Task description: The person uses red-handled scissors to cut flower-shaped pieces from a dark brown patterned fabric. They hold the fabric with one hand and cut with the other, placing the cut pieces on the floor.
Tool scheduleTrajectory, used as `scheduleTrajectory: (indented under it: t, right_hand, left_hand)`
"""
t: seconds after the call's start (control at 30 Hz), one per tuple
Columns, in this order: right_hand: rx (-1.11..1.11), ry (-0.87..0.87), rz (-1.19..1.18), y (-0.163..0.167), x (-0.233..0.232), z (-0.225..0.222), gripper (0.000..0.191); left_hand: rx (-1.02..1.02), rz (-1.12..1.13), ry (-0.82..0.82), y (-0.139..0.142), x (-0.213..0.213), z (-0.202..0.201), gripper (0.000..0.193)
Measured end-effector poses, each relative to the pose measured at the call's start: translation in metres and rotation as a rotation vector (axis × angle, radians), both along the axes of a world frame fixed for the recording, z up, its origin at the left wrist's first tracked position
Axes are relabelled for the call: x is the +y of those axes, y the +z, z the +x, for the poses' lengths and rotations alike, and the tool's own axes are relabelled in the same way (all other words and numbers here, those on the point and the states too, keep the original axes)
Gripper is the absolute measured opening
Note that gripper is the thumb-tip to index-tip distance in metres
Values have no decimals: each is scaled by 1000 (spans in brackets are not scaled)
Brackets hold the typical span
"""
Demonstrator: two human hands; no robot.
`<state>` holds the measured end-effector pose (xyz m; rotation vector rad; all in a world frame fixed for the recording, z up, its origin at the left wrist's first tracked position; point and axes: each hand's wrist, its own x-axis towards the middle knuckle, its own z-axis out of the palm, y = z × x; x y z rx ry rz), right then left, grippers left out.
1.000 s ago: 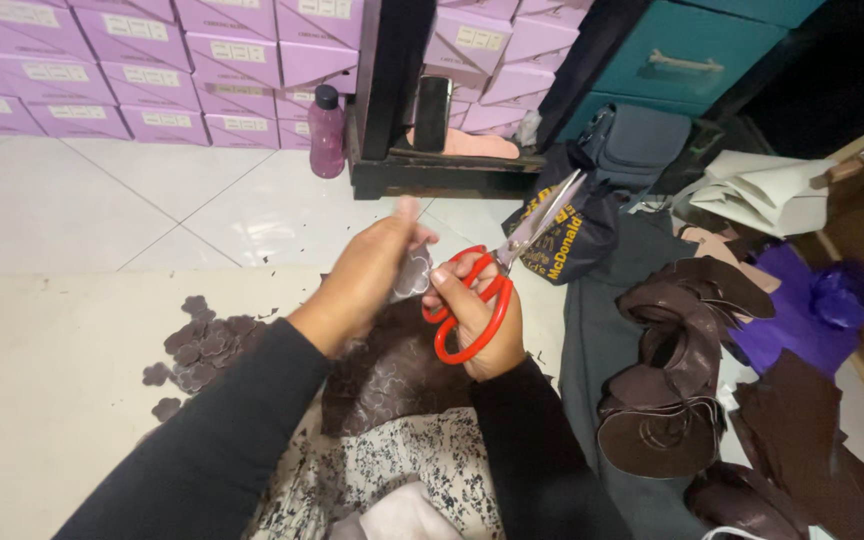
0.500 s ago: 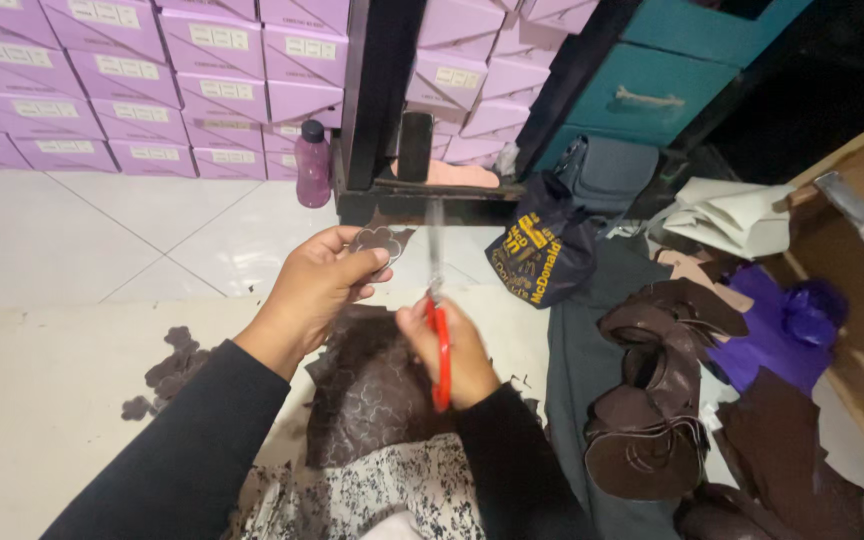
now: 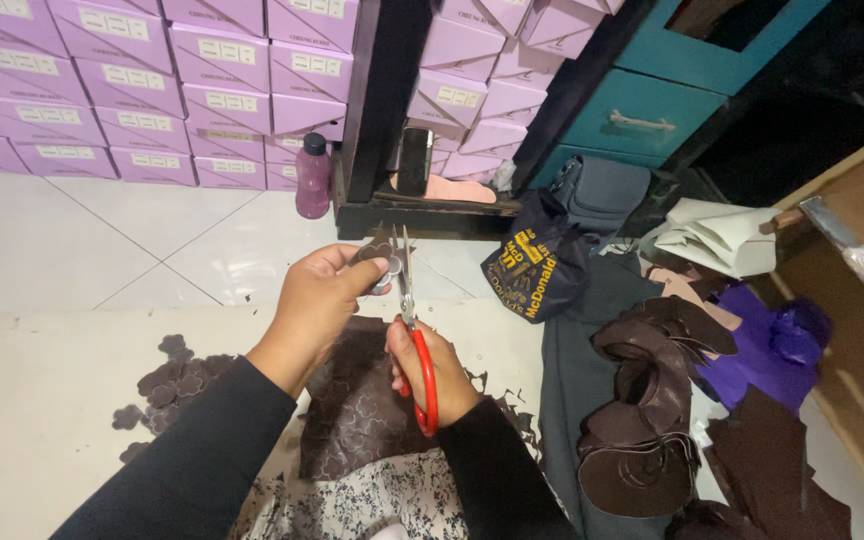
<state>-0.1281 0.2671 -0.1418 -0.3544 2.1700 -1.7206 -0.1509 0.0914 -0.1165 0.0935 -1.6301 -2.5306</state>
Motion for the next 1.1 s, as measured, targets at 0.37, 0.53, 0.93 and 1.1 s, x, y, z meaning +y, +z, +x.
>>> scheduleTrajectory:
  t: [0.37, 0.53, 0.93, 1.1]
  right_hand:
    - [54, -7, -34, 1, -1, 2, 49]
    - [-20, -85, -98, 0, -6, 4, 49]
    - [29, -68, -89, 5, -3, 9, 48]
    - [88, -28, -71, 4, -3, 5, 44]
  left_hand:
    - [20, -26, 70, 4, 11, 5, 16]
    - [-29, -42, 86, 12, 12, 9, 16]
    - [-11, -49, 84, 14, 9, 8, 14]
    - [31, -81, 75, 15, 7, 8, 14]
